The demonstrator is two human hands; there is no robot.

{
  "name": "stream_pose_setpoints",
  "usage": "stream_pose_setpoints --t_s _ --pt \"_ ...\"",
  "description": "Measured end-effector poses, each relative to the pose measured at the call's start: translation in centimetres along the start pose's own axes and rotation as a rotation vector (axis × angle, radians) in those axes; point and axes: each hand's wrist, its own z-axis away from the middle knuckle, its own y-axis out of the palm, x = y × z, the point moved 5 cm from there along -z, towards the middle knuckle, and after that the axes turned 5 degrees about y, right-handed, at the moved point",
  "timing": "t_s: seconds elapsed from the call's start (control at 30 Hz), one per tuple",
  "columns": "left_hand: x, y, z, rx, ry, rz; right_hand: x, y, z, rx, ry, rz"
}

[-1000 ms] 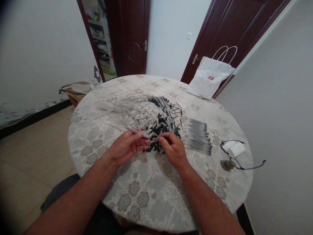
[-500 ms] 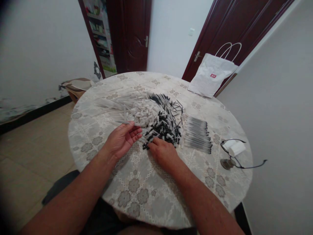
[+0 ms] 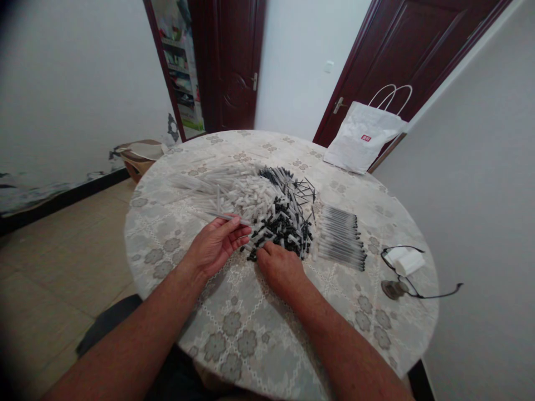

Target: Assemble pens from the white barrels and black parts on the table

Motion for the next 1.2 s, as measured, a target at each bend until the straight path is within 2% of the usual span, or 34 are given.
stream_pose_setpoints --t_s 0.1,0.23,0.37,0.43,0.5,0.73,0.9,1.2 --pt "0.1 0.0 -0.1 0.003 -0.004 -0.021 -0.3 -0.3 0.1 -0.122 -0.011 -0.132" --pt "0.6 -0.3 -0.2 0.000 -0.009 -0.063 -1.9 -1.4 0.9 -0.327 0.090 -0.603" --pt "1.0 -0.2 -0.1 0.019 -0.020 -0.096 -3.4 -1.0 1.1 -0.319 0.260 -1.135" --pt "1.1 0.1 0.0 0.046 -0.027 -0.125 -3.7 -0.8 1.0 -0.321 0.304 -1.306" --pt "1.2 0.4 0.2 0.073 -0.037 -0.145 -3.8 -0.8 0.9 -0.326 0.330 -1.360" --pt "1.5 0.9 0.5 0.136 -0.087 -0.149 -3.8 -1.1 0.6 -0.282 0.319 -1.348" --pt "1.4 1.1 0.8 0.135 -0.088 -0.134 -3.7 -1.8 0.5 -0.338 0.268 -1.293" --pt "1.5 1.2 0.7 0.130 -0.078 -0.121 -3.6 -0.2 0.2 -0.314 0.343 -1.476"
